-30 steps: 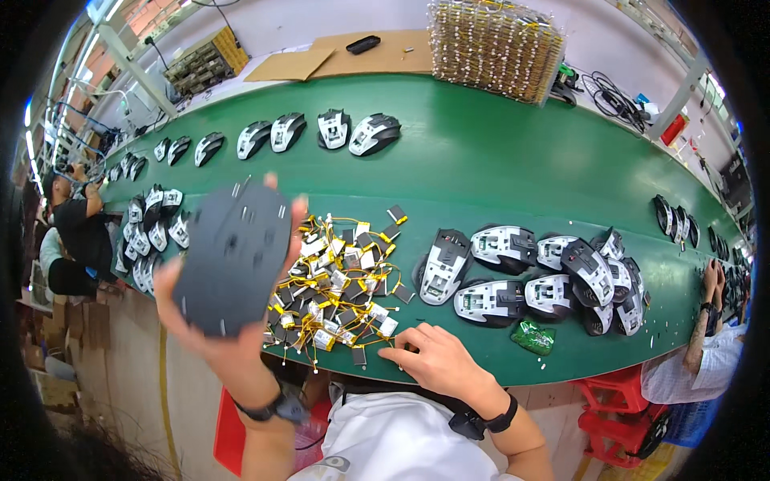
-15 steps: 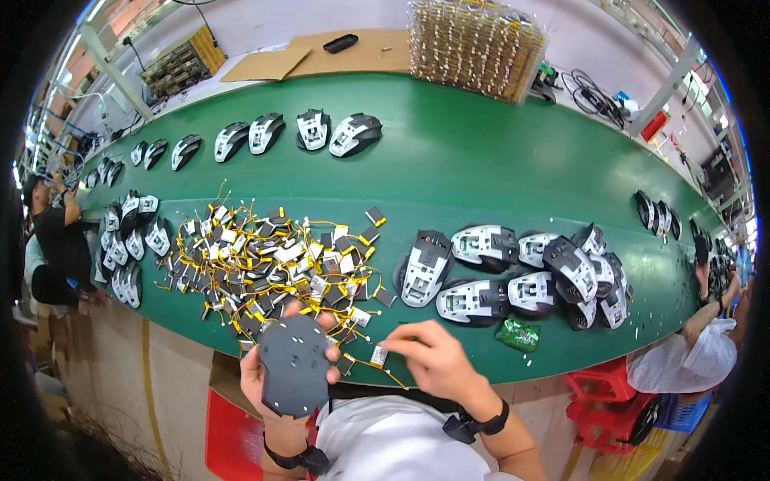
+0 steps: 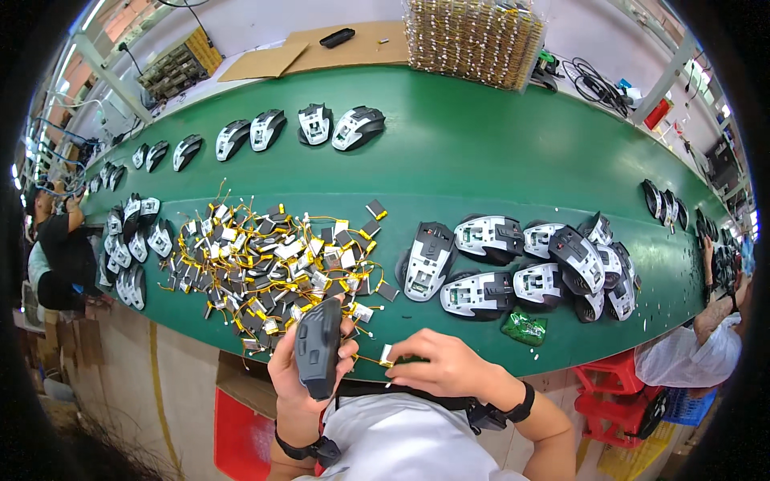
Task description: The person assembles electronic devices on a green workbench by inserting small yellow-wired components into the open casings. They handle the devices one at a time, connecting the internal parts and placing the finished units in a row on the table.
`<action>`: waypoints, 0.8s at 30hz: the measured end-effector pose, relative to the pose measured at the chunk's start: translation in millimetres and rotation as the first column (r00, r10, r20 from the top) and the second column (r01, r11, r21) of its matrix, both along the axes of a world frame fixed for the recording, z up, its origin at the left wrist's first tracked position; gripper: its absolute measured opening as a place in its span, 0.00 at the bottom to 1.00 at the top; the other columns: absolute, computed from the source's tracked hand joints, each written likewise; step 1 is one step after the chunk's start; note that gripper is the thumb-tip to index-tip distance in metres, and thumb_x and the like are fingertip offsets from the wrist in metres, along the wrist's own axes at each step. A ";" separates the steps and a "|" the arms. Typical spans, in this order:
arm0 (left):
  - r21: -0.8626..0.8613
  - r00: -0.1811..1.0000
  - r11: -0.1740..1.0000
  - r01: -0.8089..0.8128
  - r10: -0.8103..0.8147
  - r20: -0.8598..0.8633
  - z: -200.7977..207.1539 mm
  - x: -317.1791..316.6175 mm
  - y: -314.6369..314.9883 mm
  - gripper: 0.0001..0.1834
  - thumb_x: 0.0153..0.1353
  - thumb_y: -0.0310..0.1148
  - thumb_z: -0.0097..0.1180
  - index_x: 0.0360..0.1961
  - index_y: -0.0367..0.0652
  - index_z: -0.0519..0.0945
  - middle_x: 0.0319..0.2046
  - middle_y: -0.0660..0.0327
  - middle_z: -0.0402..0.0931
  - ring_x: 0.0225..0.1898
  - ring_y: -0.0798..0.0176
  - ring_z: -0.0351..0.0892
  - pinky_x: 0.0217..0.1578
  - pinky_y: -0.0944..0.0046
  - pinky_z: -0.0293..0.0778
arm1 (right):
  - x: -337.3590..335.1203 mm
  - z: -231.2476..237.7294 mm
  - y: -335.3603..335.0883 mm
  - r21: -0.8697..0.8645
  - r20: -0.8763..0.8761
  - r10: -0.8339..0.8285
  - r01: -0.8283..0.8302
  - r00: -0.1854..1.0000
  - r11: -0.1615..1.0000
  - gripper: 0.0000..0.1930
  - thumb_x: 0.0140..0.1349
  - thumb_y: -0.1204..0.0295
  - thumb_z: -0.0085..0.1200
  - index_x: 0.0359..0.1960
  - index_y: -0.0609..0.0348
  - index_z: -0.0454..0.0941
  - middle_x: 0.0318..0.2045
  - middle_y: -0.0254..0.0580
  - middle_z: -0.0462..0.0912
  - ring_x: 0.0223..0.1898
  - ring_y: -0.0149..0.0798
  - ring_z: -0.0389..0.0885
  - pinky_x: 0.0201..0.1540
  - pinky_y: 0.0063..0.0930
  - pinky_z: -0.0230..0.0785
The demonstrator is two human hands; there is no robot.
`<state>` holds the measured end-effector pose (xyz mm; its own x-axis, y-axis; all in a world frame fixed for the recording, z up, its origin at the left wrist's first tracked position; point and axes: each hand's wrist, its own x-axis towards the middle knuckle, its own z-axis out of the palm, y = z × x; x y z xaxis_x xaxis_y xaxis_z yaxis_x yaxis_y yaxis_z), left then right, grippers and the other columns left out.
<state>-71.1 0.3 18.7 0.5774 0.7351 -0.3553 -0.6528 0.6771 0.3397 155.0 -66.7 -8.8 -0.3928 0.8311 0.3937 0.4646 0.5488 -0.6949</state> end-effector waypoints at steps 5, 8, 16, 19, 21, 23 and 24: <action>0.007 0.987 0.994 -0.111 0.110 0.114 -14.6 11.8 2.6 0.40 0.63 0.47 0.58 0.67 0.31 0.61 0.49 0.48 0.72 0.48 0.51 0.76 0.46 0.59 0.80 | -2.2 7.7 -3.6 -0.622 -0.644 -0.533 0.031 0.549 0.783 0.09 0.68 0.73 0.52 0.34 0.67 0.80 0.30 0.38 0.82 0.29 0.24 0.74 0.32 0.21 0.66; 0.066 0.983 0.996 -0.062 0.049 0.177 -24.4 20.1 1.7 0.37 0.62 0.48 0.60 0.64 0.35 0.65 0.50 0.51 0.75 0.50 0.51 0.77 0.51 0.59 0.77 | -2.2 11.7 1.4 -0.579 -0.727 -0.511 -0.010 0.459 0.815 0.09 0.67 0.72 0.53 0.34 0.66 0.80 0.29 0.37 0.82 0.26 0.24 0.72 0.31 0.18 0.65; 0.310 0.988 0.949 -0.053 0.096 -0.124 12.6 50.5 9.9 0.31 0.63 0.32 0.59 0.63 0.36 0.61 0.56 0.47 0.72 0.56 0.48 0.76 0.58 0.48 0.73 | -11.5 39.2 -13.5 -0.652 -0.540 -0.560 0.107 0.628 0.750 0.09 0.65 0.72 0.57 0.32 0.67 0.82 0.22 0.28 0.79 0.21 0.16 0.64 0.23 0.13 0.55; 0.328 0.983 0.944 -0.019 0.078 -0.169 18.4 53.1 4.5 0.33 0.60 0.31 0.57 0.65 0.36 0.60 0.58 0.44 0.70 0.60 0.44 0.72 0.61 0.45 0.69 | -16.3 24.5 -13.7 -0.630 -0.522 -0.622 0.227 0.584 0.742 0.07 0.64 0.74 0.58 0.33 0.67 0.80 0.22 0.27 0.78 0.21 0.15 0.64 0.23 0.14 0.54; 0.332 0.978 0.943 0.006 0.063 -0.197 18.5 52.5 3.5 0.35 0.59 0.33 0.55 0.66 0.35 0.59 0.60 0.41 0.68 0.61 0.41 0.71 0.62 0.43 0.68 | -19.3 22.6 -14.1 -0.600 -0.507 -0.656 0.317 0.559 0.734 0.06 0.64 0.75 0.58 0.33 0.67 0.80 0.22 0.27 0.77 0.21 0.15 0.64 0.23 0.14 0.53; 0.304 0.989 0.952 0.040 0.006 -0.150 16.8 48.7 5.7 0.37 0.59 0.35 0.55 0.67 0.35 0.58 0.61 0.40 0.67 0.62 0.40 0.70 0.62 0.43 0.68 | -20.5 22.6 -14.5 -0.567 -0.478 -0.689 0.408 0.544 0.715 0.05 0.63 0.76 0.59 0.34 0.66 0.80 0.22 0.27 0.76 0.21 0.15 0.64 0.23 0.14 0.53; 0.290 0.992 0.955 0.058 -0.022 -0.125 16.2 47.8 6.3 0.37 0.59 0.36 0.54 0.68 0.35 0.57 0.62 0.39 0.66 0.62 0.39 0.70 0.62 0.43 0.68 | -20.1 22.7 -15.5 -0.555 -0.480 -0.691 0.424 0.540 0.716 0.05 0.63 0.76 0.59 0.34 0.66 0.80 0.21 0.26 0.76 0.21 0.15 0.63 0.23 0.14 0.53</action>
